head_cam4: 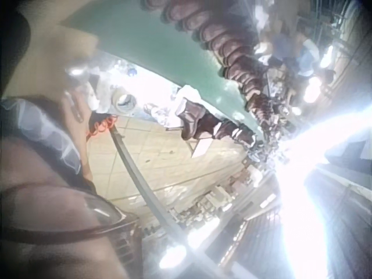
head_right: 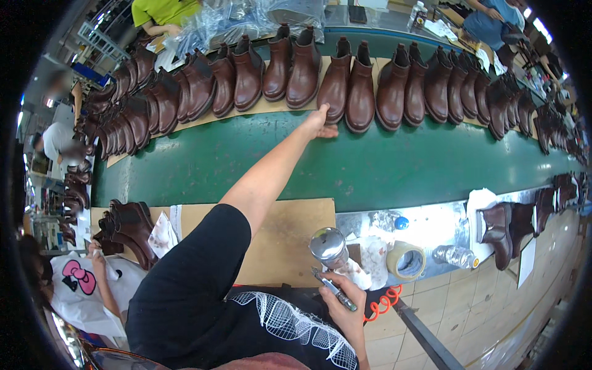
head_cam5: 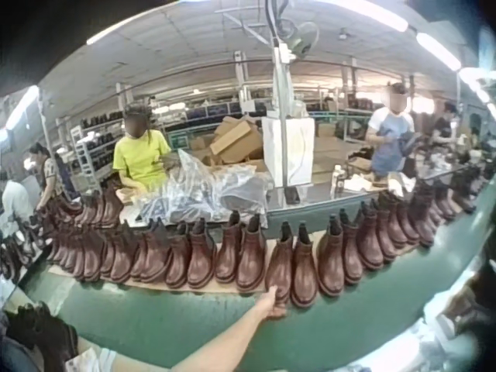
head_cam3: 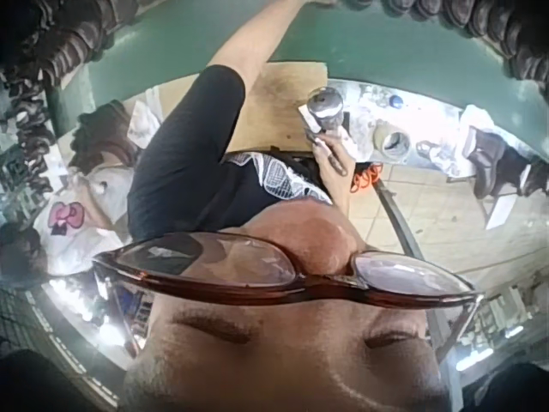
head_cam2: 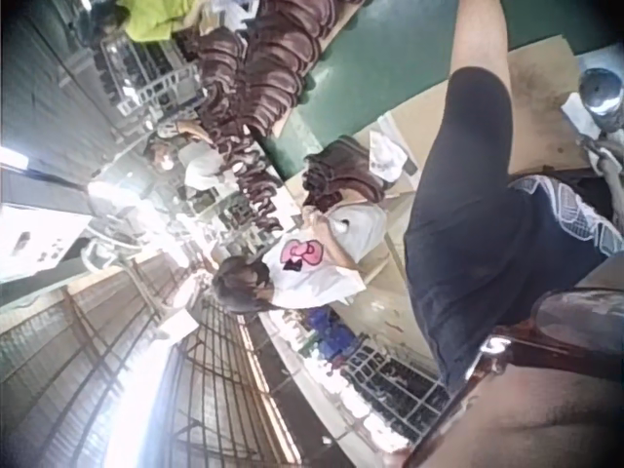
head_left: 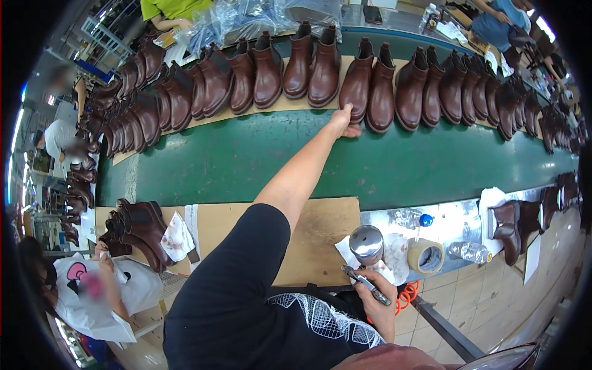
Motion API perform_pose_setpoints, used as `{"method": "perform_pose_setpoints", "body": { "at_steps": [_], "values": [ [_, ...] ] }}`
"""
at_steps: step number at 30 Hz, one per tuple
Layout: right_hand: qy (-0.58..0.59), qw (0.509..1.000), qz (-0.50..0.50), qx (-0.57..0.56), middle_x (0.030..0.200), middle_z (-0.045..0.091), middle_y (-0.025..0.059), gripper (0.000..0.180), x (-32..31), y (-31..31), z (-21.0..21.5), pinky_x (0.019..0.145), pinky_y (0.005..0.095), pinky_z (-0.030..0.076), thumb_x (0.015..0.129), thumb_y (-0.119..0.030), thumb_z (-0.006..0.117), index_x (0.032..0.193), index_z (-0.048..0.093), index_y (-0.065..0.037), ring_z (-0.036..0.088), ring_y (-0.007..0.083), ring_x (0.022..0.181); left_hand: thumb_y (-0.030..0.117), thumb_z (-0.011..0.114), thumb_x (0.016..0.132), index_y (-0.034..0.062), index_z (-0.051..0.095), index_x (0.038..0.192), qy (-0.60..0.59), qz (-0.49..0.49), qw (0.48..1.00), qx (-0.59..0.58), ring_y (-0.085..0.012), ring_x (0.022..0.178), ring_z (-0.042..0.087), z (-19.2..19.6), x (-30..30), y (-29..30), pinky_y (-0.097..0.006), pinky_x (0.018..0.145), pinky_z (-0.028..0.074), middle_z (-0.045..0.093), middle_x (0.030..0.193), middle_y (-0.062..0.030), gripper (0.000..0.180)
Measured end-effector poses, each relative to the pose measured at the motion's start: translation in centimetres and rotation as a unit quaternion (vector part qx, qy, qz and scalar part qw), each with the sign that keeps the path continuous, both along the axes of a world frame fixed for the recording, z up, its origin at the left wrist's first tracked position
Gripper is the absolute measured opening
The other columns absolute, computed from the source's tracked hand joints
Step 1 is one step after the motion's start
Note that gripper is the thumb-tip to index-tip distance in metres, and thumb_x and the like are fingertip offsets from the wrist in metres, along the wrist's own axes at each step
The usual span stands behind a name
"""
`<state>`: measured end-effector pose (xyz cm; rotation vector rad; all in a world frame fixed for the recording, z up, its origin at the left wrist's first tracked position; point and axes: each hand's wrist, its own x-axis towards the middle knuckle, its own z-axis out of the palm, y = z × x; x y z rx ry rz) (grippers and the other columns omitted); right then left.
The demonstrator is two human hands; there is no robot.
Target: Cleaning and finishing brown boots on an assembly line using an air nozzle and cloth.
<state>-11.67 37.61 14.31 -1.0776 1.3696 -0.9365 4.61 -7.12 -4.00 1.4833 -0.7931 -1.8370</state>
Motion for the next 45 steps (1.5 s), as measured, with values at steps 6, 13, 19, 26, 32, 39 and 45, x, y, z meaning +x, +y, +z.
{"method": "perform_pose_setpoints", "body": {
  "at_steps": [6, 13, 19, 26, 32, 39, 45],
  "values": [
    [0.016, 0.999, -0.015, 0.024, 0.092, 0.07, 0.005, 0.023, 0.0, -0.1, 0.4, 0.073, 0.0221, 0.046, 0.086, 0.0, 0.065, 0.109, 0.069, 0.002, 0.06, 0.0077, 0.081, 0.076, 0.048, 0.086, -0.0069, 0.049, 0.133, -0.097, 0.031, 0.995, -0.024, -0.0323, 0.072, 0.071, -0.4, 5.4, -1.0, -0.039, 0.064, 0.057, 0.07, 0.094, -0.0254, 0.096],
    [0.024, 1.0, -0.003, 0.013, 0.089, 0.07, 0.0044, 0.025, 0.3, -0.5, -0.3, 0.07, 0.0233, 0.046, 0.083, 0.0, 0.07, 0.108, 0.07, 0.001, 0.059, 0.0079, 0.077, 0.064, 0.073, 0.078, -0.0026, 0.058, 0.116, 0.052, 0.338, 0.94, -0.015, -0.0283, 0.072, 0.066, -1.0, 6.9, -3.7, -0.042, 0.072, 0.055, 0.066, 0.091, -0.0149, 0.078],
    [0.034, 0.999, -0.016, 0.027, 0.09, 0.071, 0.0048, 0.025, 0.7, -0.6, 0.6, 0.071, 0.0232, 0.047, 0.083, 0.0, 0.071, 0.108, 0.07, 0.001, 0.06, 0.0082, 0.077, 0.041, 0.083, 0.075, 0.0002, 0.056, 0.121, 0.122, 0.27, 0.955, -0.027, -0.0282, 0.088, 0.066, 3.9, 5.2, -4.4, -0.047, 0.077, 0.057, 0.065, 0.109, -0.0134, 0.067],
    [0.063, 0.998, 0.001, -0.028, 0.091, 0.071, 0.0065, 0.026, 1.0, 2.0, 2.2, 0.07, 0.0237, 0.047, 0.083, 0.0, 0.071, 0.109, 0.069, 0.001, 0.059, 0.0087, 0.077, 0.025, 0.081, 0.078, 0.0065, 0.065, 0.108, 0.145, 0.243, 0.956, -0.072, -0.0229, 0.092, 0.067, 7.4, 8.0, -0.7, -0.039, 0.074, 0.06, 0.07, 0.101, -0.0072, 0.039],
    [0.063, 0.996, -0.016, -0.069, 0.089, 0.069, 0.0051, 0.023, 0.8, 6.0, 4.4, 0.072, 0.0238, 0.046, 0.085, 0.0, 0.067, 0.108, 0.069, 0.002, 0.058, 0.008, 0.08, 0.038, 0.071, 0.087, 0.0108, 0.058, 0.124, 0.304, 0.147, 0.916, -0.218, -0.025, 0.107, 0.065, 17.8, 11.1, 14.0, -0.045, 0.089, 0.058, 0.066, 0.119, -0.0078, 0.048],
    [0.041, 0.986, -0.052, -0.153, 0.084, 0.065, 0.0006, 0.022, 0.2, 7.7, 5.7, 0.063, 0.0208, 0.044, 0.086, 0.003, 0.062, 0.107, 0.068, 0.001, 0.054, 0.0047, 0.072, 0.066, 0.06, 0.082, 0.005, 0.025, 0.153, 0.678, -0.101, 0.717, -0.128, -0.0496, 0.118, 0.056, 22.1, 10.7, 30.3, -0.056, 0.092, 0.056, 0.03, 0.152, -0.0279, 0.099],
    [0.063, 0.971, -0.04, -0.226, 0.091, 0.065, 0.0021, 0.024, 0.5, 7.8, 9.2, 0.067, 0.0208, 0.043, 0.09, 0.0, 0.062, 0.113, 0.066, 0.002, 0.054, 0.0056, 0.078, 0.056, 0.065, 0.084, 0.0049, 0.028, 0.151, 0.768, -0.091, 0.634, 0.033, -0.0375, 0.102, 0.058, 15.4, 13.3, 38.5, -0.051, 0.092, 0.056, 0.037, 0.142, -0.0255, 0.092]
  ]
}}
